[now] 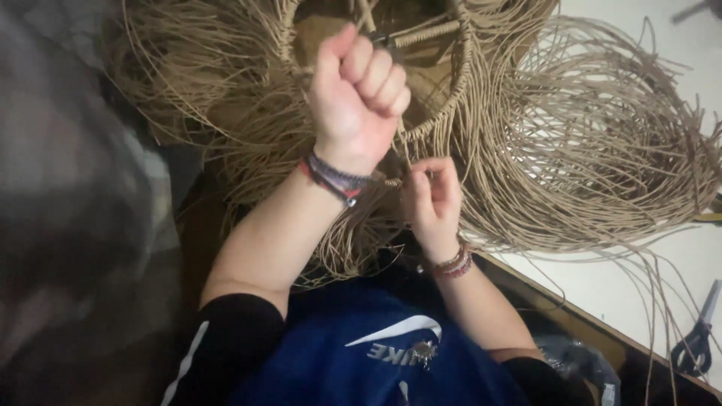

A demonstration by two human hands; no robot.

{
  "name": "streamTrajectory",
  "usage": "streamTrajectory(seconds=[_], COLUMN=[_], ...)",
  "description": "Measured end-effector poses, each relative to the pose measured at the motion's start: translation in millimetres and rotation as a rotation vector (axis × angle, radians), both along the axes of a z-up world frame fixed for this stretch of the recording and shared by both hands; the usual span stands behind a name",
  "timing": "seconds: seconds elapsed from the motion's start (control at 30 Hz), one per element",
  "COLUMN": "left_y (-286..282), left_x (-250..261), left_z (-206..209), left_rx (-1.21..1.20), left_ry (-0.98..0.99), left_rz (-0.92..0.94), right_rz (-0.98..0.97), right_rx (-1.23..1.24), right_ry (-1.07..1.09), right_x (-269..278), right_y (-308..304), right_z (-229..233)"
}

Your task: Weaving natural fibers onto a circular frame to create a lampshade, including measuring and cutting the fibers to length.

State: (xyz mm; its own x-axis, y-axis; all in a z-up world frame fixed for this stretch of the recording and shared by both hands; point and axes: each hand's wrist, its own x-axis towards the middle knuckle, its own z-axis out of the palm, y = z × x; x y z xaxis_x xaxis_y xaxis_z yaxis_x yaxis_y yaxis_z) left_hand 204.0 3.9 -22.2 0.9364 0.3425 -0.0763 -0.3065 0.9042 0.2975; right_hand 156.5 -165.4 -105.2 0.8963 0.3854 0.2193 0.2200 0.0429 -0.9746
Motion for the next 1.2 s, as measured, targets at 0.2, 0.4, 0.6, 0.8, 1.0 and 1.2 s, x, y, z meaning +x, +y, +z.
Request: streamTrajectory(seconds=[0.2, 0.4, 0.6, 0.8, 1.0, 1.2], left_y=[32.8, 32.3, -7.9, -15.5, -14.9, -68.2], left_x=[21.2, 25.2, -53.8, -77.0, -60.4, -78.6], left_z=[17.5, 9.9, -29.5, -103.1, -104.9, -76.3], left_rx=[-0.174, -0.19, 0.625, 1.776, 1.947, 1.912], left_ry=[0.184, 0.134, -0.39, -0.614, -0.8, -0.714], left_rz=[0.086, 0.059, -0.087, -0.076, -0.061, 0.007], right_rz=[-0.031, -0.042, 0.081, 0.182, 0.187, 0.175], right_rx=[-0.073, -0.211, -0.363, -0.478, -0.326, -0.609], right_ry=[-0.078, -0.177, -0.067, 0.065, 0.188, -0.007], right_x=[-3.0, -0.9, -11.4, -26.6, -35.0, -45.1], right_y=[-6.6, -4.1, -23.4, -33.0, -36.8, -43.5], right_z=[-50.1, -54.1, -93.6, -49.0, -26.8, -57.5])
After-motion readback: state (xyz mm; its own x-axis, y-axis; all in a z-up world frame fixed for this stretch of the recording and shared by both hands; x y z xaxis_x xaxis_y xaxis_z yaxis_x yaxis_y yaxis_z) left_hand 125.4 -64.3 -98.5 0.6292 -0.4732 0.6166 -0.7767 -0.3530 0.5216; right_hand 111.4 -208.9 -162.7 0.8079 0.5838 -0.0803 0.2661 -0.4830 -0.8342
